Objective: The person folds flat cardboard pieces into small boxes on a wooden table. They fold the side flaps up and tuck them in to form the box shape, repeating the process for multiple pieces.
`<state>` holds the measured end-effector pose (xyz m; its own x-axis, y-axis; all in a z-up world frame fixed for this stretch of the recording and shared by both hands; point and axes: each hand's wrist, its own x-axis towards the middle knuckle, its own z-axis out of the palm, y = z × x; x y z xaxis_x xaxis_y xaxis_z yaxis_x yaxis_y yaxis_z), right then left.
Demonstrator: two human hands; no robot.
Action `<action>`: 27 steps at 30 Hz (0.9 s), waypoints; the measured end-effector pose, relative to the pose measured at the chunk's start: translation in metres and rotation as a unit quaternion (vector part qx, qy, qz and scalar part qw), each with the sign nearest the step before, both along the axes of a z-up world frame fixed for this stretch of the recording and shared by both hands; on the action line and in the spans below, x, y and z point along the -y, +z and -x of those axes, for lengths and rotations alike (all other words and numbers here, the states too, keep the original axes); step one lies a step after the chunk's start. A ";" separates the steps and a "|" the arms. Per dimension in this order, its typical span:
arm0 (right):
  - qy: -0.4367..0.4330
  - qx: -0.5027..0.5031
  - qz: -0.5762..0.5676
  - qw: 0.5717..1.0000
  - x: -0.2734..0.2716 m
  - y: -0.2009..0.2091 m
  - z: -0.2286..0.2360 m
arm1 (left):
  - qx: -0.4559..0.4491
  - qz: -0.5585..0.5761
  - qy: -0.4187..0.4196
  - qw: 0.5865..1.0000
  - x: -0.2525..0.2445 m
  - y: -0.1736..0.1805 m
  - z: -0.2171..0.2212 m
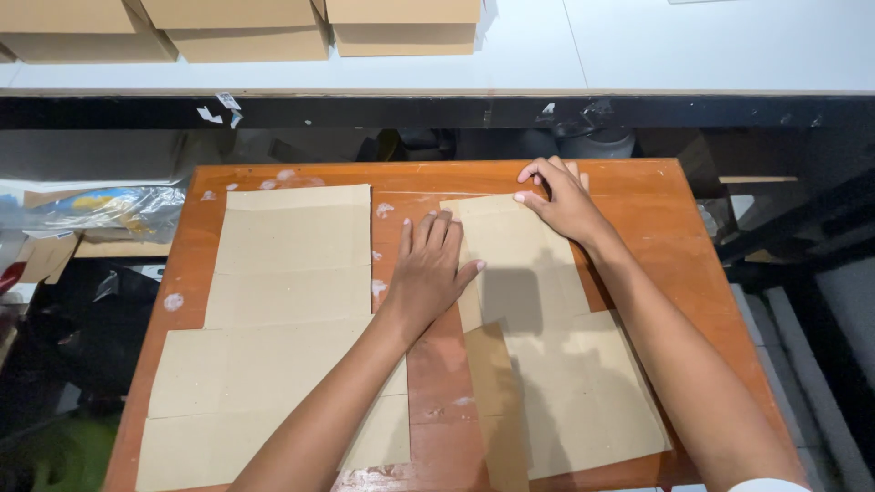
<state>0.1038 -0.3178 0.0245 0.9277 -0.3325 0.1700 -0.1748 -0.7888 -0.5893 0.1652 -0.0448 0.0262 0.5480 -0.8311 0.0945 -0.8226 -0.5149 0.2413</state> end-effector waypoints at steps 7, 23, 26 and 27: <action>0.002 -0.017 0.008 1.000 -0.022 0.013 0.021 | -0.087 -0.031 -0.085 0.992 0.021 0.044 0.014; -0.009 -0.045 -0.035 0.998 -0.026 0.018 0.019 | -0.030 0.085 -0.067 0.994 0.027 0.010 0.010; 0.001 -0.033 -0.052 0.998 -0.023 0.013 0.025 | -0.016 0.123 -0.068 0.990 0.024 0.012 0.011; -0.007 -0.018 -0.048 0.999 -0.020 0.009 0.027 | -0.006 0.136 -0.070 0.988 0.023 0.012 0.013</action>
<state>0.0770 -0.2980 0.0333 0.9279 -0.3581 0.1034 -0.2072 -0.7261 -0.6556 0.1525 -0.0682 0.0386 0.4321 -0.8435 0.3189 -0.8775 -0.3117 0.3645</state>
